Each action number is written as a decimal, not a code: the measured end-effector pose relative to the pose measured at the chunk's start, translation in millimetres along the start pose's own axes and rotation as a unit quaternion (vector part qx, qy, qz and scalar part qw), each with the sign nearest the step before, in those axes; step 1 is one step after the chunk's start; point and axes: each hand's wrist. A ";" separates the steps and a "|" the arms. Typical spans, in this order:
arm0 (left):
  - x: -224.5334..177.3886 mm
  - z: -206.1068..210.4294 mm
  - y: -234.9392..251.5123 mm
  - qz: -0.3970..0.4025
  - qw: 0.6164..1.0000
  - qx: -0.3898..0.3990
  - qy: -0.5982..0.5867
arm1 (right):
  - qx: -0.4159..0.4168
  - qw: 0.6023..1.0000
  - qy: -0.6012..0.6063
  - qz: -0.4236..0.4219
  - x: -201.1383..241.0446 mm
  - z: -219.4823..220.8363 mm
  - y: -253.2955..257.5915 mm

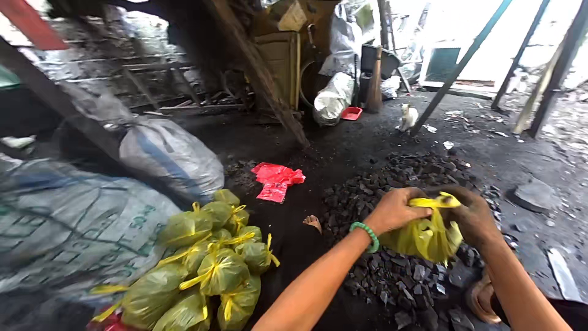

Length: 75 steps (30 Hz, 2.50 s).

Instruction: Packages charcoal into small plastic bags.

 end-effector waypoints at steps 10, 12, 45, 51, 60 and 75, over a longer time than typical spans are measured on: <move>-8.3 10.1 -16.3 -0.139 0.990 0.013 -0.028 | -0.017 0.999 0.016 -0.032 -23.4 15.1 -12.7; 9.0 -0.5 -12.0 -0.163 0.985 0.058 0.006 | 0.005 0.991 -0.115 -0.071 -12.0 13.9 -15.5; 28.1 0.6 -48.2 -0.233 0.953 -0.041 -0.191 | 0.361 0.804 -0.439 0.174 -95.2 78.8 -89.1; 36.7 6.8 -42.4 -0.236 0.945 -0.022 -0.224 | 0.322 0.864 -0.344 0.176 -107.9 55.9 -71.6; 14.6 21.6 -34.3 -0.188 0.949 0.036 -0.252 | 0.073 0.982 -0.092 0.146 -82.8 90.6 -88.6; 58.7 -36.7 -30.7 -0.218 0.967 0.068 0.111 | 0.444 0.726 -0.525 -0.017 -43.6 32.5 -87.6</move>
Point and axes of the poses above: each hand's wrist, its own y-axis towards the middle knuckle, its own z-axis out of the palm, x = y × z, and after that the axes turned 6 degrees about -y, right-handed
